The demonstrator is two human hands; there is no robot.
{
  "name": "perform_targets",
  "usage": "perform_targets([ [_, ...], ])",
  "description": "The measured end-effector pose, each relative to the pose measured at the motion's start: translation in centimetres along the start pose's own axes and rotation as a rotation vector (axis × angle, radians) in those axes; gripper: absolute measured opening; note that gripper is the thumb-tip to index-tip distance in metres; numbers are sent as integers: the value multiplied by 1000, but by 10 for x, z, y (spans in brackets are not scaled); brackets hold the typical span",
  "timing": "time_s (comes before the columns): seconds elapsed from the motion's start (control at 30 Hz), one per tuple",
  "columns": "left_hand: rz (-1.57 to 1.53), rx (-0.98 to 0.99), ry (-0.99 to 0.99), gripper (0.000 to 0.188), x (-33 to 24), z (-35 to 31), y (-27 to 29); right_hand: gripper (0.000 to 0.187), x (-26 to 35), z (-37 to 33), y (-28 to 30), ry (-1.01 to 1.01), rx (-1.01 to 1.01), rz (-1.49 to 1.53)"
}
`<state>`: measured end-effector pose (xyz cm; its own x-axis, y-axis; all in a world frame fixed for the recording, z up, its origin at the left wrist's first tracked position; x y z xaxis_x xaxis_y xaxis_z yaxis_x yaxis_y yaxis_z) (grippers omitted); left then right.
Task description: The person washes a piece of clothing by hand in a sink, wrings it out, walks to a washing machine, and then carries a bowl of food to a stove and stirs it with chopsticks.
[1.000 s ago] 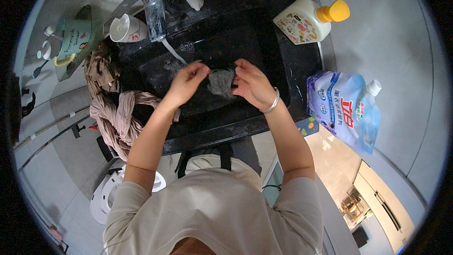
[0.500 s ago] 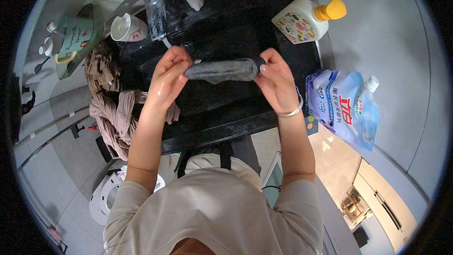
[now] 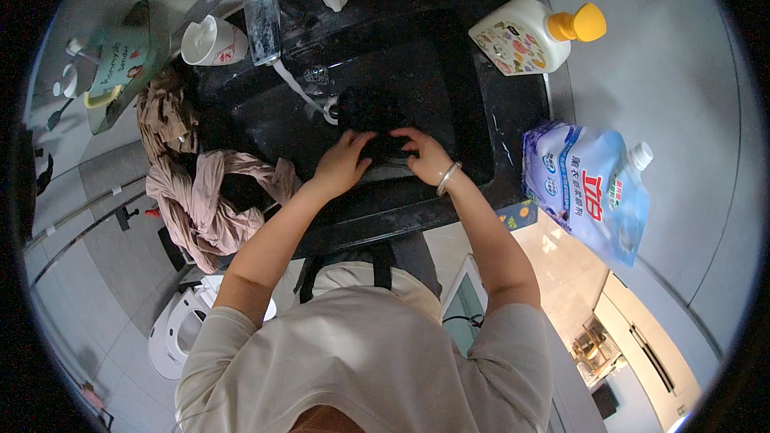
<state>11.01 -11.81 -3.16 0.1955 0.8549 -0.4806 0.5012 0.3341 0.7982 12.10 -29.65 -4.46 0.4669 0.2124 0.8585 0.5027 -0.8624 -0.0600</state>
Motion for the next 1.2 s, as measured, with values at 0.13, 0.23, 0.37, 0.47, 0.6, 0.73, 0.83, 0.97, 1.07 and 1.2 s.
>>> perform_targets([
  [0.13, -174, -294, -283, 40, -25, 1, 43, 48, 63, -19, -12, 29, 135, 318],
  [0.23, -175, -235, -492, 27, -32, 2, 63, 40, 94, -29, -6, 112, 49, 423],
  [0.37, -673, 75, -353, 14, -37, 2, 107, 33, 128, -41, 9, 120, 29, 224],
  [0.47, -1136, 64, -244, 14, -36, -8, 144, 19, 160, -49, 30, 180, 38, -120],
  [0.6, -1433, -40, -290, 17, -35, -24, 182, 20, 173, -69, 59, 441, 46, 249],
  [0.73, -1100, 59, -26, 22, -14, -22, 146, 40, 153, -57, 64, 113, 54, 129],
  [0.83, -422, -113, 29, 47, 39, -4, 47, 65, 99, -14, 57, 80, -68, -296],
  [0.97, -85, 189, 247, 57, 46, 12, -7, 83, 21, 42, 31, -232, -58, -658],
  [1.07, 123, 193, 269, 43, 37, 13, -13, 73, 2, 60, 25, -319, -141, -858],
  [1.2, -4, 183, 345, 31, 72, 14, -48, 57, -7, 64, 22, -2, -160, -1076],
])
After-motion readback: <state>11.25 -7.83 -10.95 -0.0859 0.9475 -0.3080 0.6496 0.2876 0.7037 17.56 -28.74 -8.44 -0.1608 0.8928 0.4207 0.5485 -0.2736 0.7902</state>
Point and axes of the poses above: each hand's wrist, its own z-axis towards the middle knuckle, its own y-axis out of the back of the hand, x = y × z, the point moved 4 cm from there along z, towards the middle knuckle, and after that the axes turned 15 degrees about z, right-handed, at the moved point
